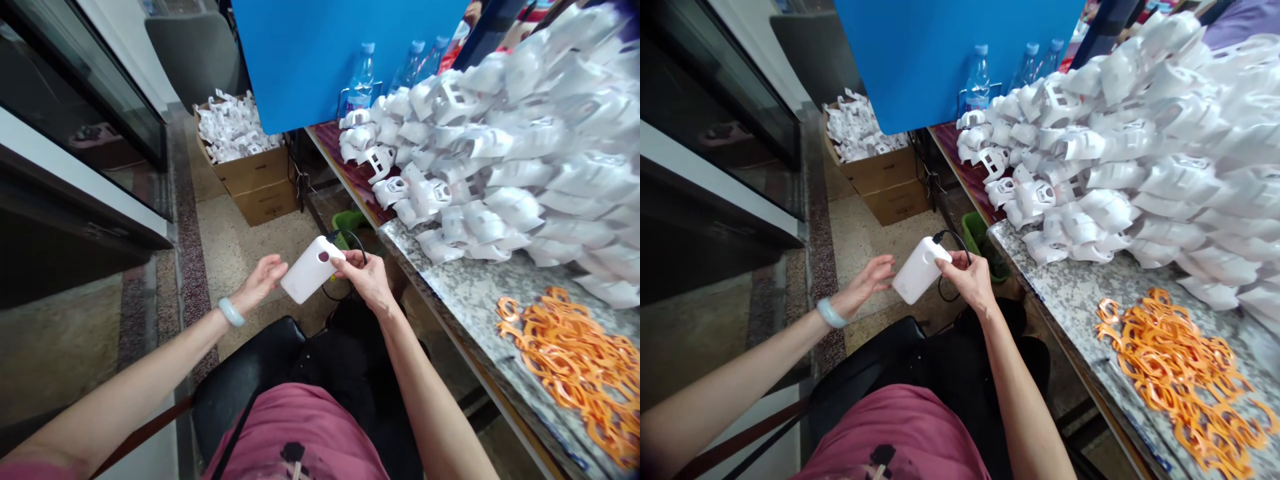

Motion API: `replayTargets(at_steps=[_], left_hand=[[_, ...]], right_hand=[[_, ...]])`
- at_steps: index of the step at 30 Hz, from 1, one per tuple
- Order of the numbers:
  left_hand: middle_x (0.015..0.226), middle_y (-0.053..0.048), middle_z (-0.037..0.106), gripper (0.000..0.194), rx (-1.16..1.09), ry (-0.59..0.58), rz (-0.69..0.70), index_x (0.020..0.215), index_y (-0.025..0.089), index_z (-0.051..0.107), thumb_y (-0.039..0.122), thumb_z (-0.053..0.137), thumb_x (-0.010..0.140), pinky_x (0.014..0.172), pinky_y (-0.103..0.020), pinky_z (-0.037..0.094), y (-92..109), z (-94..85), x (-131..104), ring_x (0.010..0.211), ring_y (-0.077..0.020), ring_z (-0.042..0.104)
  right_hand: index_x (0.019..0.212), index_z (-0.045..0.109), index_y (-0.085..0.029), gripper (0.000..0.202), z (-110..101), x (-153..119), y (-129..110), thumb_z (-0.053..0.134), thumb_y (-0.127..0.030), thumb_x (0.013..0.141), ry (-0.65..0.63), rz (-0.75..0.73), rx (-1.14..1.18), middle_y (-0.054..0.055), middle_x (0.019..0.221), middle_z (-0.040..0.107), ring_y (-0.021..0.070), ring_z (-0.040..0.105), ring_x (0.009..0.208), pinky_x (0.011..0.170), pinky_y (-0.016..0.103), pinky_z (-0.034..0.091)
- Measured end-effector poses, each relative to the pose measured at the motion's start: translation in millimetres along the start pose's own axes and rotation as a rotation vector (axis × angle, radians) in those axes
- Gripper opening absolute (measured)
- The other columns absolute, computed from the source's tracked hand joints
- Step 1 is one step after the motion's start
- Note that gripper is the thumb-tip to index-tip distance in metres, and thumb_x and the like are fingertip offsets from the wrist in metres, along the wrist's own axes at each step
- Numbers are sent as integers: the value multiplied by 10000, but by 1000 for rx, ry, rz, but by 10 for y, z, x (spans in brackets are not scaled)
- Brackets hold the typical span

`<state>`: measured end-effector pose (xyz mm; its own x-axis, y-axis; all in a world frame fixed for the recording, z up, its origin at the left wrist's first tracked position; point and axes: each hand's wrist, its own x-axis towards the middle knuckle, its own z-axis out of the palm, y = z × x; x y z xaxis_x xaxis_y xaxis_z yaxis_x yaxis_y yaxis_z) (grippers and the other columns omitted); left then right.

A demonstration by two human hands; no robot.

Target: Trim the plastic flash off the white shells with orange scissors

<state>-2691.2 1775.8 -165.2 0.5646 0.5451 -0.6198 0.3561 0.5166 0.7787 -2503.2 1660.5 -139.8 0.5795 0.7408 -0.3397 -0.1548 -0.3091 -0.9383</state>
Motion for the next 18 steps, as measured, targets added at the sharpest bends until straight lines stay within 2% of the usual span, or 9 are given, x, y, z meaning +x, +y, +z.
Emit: replayTargets(at_steps=[2, 4, 6, 8, 11, 13, 16, 18], left_hand=[[1389, -117, 409, 884, 173, -61, 160, 1306, 240, 353, 467, 784, 569, 1056, -421, 333, 20, -38, 49, 1269, -273, 400], [1330, -125, 462, 981, 409, -142, 270, 1343, 228, 312, 434, 817, 527, 1016, -438, 365, 27, 9, 89, 1209, -281, 450], [1224, -116, 530, 998, 587, -126, 295, 1335, 199, 326, 453, 822, 507, 927, -450, 425, 15, 100, 122, 1103, -296, 514], [1102, -95, 577, 903, 670, -55, 277, 1257, 162, 410, 449, 817, 504, 828, -431, 463, -16, 179, 159, 989, -292, 554], [994, -71, 595, 702, 574, -2, 259, 1092, 142, 503, 401, 811, 516, 755, -373, 468, -83, 196, 241, 893, -257, 565], [952, -55, 602, 649, 412, -17, 216, 1041, 151, 517, 370, 820, 511, 739, -337, 465, -128, 148, 298, 864, -229, 565], [884, -30, 604, 624, 228, -25, 128, 1008, 157, 523, 329, 834, 495, 704, -297, 460, -169, 55, 352, 808, -193, 561], [855, -20, 600, 612, 171, -19, 92, 996, 154, 529, 304, 835, 488, 677, -279, 451, -173, 11, 366, 772, -175, 553]], right_hand=[[806, 668, -102, 427, 27, 28, 15, 790, -436, 570, 4, 69, 12, 46, 699, 680, 115, 617, 558, 554, 224, 538], [774, 658, -103, 409, 80, 43, 24, 800, -420, 557, 14, 124, 23, 37, 670, 667, 105, 607, 533, 531, 213, 540], [752, 648, -105, 395, 140, 57, 19, 801, -415, 560, 15, 144, 19, 28, 644, 653, 99, 599, 519, 511, 204, 537], [754, 643, -105, 403, 180, 86, 5, 799, -428, 569, -10, 142, 2, 24, 635, 647, 98, 596, 518, 510, 203, 536], [849, 660, -111, 469, 158, 165, -3, 768, -497, 606, -126, 128, 12, 44, 716, 678, 119, 633, 598, 578, 225, 551], [961, 669, -130, 527, 82, 225, 27, 688, -573, 676, -173, 113, 23, 73, 881, 704, 140, 664, 718, 664, 254, 556], [1116, 644, -164, 603, -92, 291, 163, 498, -652, 794, -106, 170, 7, 101, 1144, 657, 163, 670, 864, 741, 292, 546], [1172, 617, -157, 621, -214, 303, 312, 426, -644, 839, -33, 275, -12, 115, 1212, 626, 170, 670, 891, 729, 290, 539]])
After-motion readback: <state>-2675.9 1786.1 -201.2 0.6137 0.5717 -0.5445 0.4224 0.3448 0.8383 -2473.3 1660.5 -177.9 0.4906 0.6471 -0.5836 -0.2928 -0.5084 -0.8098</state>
